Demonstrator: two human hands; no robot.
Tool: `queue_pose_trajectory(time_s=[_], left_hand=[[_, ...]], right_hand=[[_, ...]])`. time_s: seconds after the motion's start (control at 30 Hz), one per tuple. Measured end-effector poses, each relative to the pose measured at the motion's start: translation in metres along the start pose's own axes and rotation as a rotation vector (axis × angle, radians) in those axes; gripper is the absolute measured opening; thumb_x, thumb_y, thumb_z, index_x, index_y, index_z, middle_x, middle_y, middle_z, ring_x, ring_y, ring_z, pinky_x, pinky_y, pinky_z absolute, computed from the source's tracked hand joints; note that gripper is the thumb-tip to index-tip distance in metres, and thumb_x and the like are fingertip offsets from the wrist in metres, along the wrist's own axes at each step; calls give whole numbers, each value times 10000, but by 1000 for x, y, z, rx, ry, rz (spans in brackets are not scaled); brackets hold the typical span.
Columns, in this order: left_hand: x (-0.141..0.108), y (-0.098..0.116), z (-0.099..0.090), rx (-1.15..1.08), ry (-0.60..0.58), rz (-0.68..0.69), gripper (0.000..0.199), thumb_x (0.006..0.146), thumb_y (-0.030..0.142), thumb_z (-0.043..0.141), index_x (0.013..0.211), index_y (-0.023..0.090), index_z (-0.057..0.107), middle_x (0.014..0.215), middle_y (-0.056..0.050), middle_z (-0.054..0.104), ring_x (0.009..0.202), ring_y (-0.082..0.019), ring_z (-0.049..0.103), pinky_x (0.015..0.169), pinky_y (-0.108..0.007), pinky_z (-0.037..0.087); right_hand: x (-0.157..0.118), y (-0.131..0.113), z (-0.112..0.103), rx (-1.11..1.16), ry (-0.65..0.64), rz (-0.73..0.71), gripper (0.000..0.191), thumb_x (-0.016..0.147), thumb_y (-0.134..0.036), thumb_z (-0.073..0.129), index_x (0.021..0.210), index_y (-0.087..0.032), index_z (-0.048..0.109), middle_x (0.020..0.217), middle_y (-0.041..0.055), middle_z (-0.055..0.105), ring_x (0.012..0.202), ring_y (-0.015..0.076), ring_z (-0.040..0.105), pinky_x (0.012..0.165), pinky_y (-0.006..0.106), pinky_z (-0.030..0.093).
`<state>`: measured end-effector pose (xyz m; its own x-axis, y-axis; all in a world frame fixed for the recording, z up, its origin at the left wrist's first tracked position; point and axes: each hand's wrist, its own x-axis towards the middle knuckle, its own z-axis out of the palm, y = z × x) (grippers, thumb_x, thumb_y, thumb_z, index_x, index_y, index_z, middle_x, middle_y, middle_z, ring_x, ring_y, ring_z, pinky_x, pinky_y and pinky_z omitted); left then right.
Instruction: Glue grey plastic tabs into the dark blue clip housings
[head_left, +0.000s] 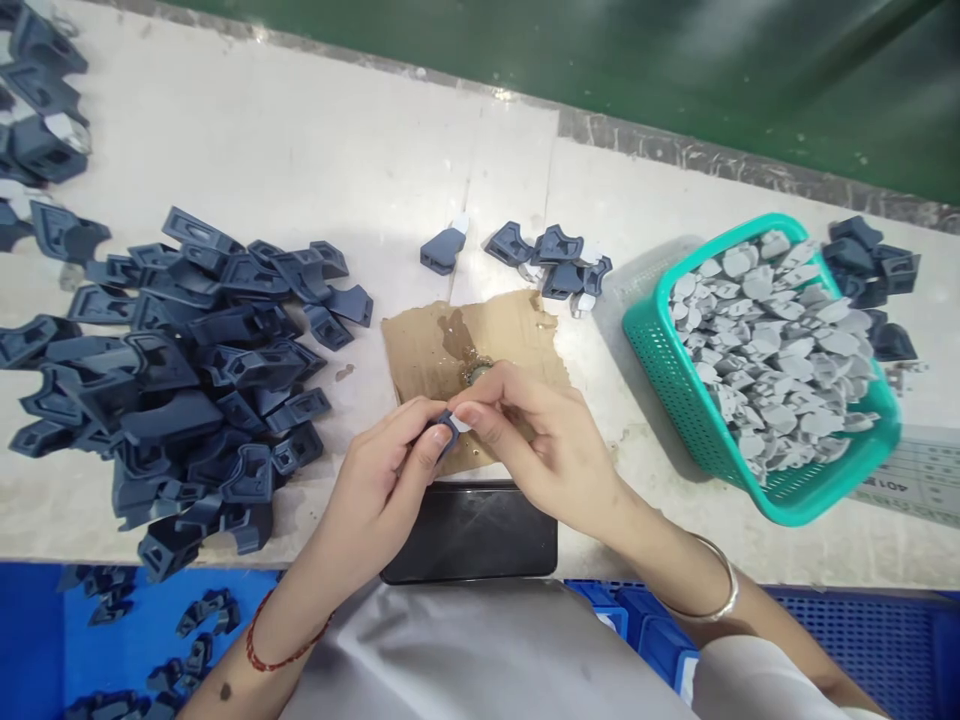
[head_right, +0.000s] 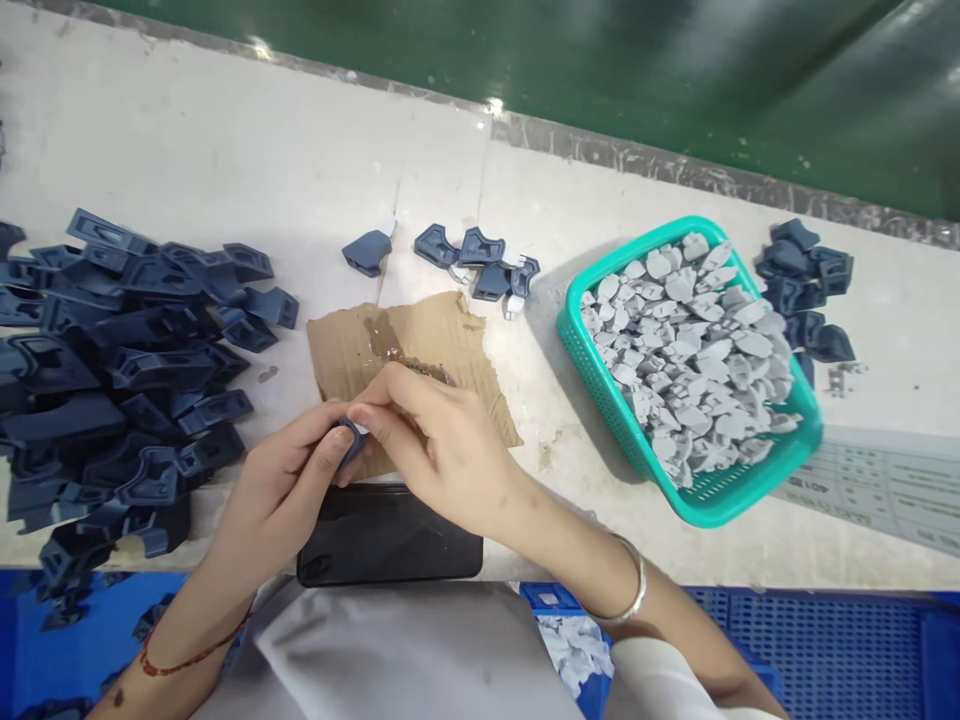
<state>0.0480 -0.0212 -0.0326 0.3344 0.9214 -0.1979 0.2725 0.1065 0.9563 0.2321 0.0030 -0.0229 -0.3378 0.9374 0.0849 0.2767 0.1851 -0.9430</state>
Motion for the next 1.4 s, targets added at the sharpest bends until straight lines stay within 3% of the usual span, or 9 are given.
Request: queue_pose_trajectory(time_s=[0.27,0.4,0.5,0.57,0.7,0.77,1.0,1.2,1.4], left_hand=[[1,-1,0,-55,-18,-14,306,1112,326,450,853,212,567,798,34,567,724,-114,546,654,-229,404],[0,3,0,-8,-48,-58,322,1116,377,427,939,210,637,778,21,591,734,-142,584,684,-250,446],[-5,9,-5,75,-12,-80,304,1113,399,443,1225,231,670,968,-11,720,777,-155,651,726,-269,506],[-9,14,-14,201,136,-9,301,1097,360,491,1338,257,637,1112,-27,751,801,-159,676,760,-285,536],[-16,15,-44,718,620,214,226,1026,294,609,1227,235,695,1201,-95,738,1034,-264,682,929,-390,531],[-15,12,-60,936,684,214,283,1010,329,627,1260,212,690,1247,-143,720,1156,-347,650,983,-466,506],[-8,4,-80,1086,547,145,310,1039,337,486,1148,171,725,1167,-165,763,1049,-379,660,946,-501,534],[-10,3,-90,1058,435,125,323,1026,393,458,1165,217,690,1179,-128,763,1085,-368,682,899,-444,542],[-10,3,-103,955,349,75,197,1029,440,545,1135,308,646,1204,-35,731,1128,-362,665,874,-403,494]], right_hand=[[-4,1,0,49,-30,43,180,1063,-236,576,886,-215,600,773,-35,698,631,80,619,583,198,460],[-7,5,1,66,-58,119,175,1056,-298,590,904,-217,617,746,-23,691,626,105,604,575,227,448],[-4,4,-5,121,-30,198,223,1044,-365,602,877,-220,631,661,-41,606,559,109,530,514,239,399],[0,1,-14,123,75,232,241,1027,-399,620,865,-223,643,641,-43,591,539,114,519,506,246,399],[13,-4,-41,-145,380,183,213,989,-398,659,854,-233,661,693,-9,679,637,155,627,615,284,457],[23,-3,-53,-356,472,146,167,979,-356,648,860,-238,653,722,8,714,672,180,648,649,311,447],[57,8,-65,-781,450,179,116,981,-241,542,877,-239,592,792,75,767,830,291,650,737,383,411],[63,16,-67,-811,419,255,124,983,-228,525,971,-212,647,756,76,732,704,262,593,724,388,417],[39,1,-89,-759,491,116,144,981,-264,541,986,-238,683,1004,103,770,957,294,680,881,449,497]])
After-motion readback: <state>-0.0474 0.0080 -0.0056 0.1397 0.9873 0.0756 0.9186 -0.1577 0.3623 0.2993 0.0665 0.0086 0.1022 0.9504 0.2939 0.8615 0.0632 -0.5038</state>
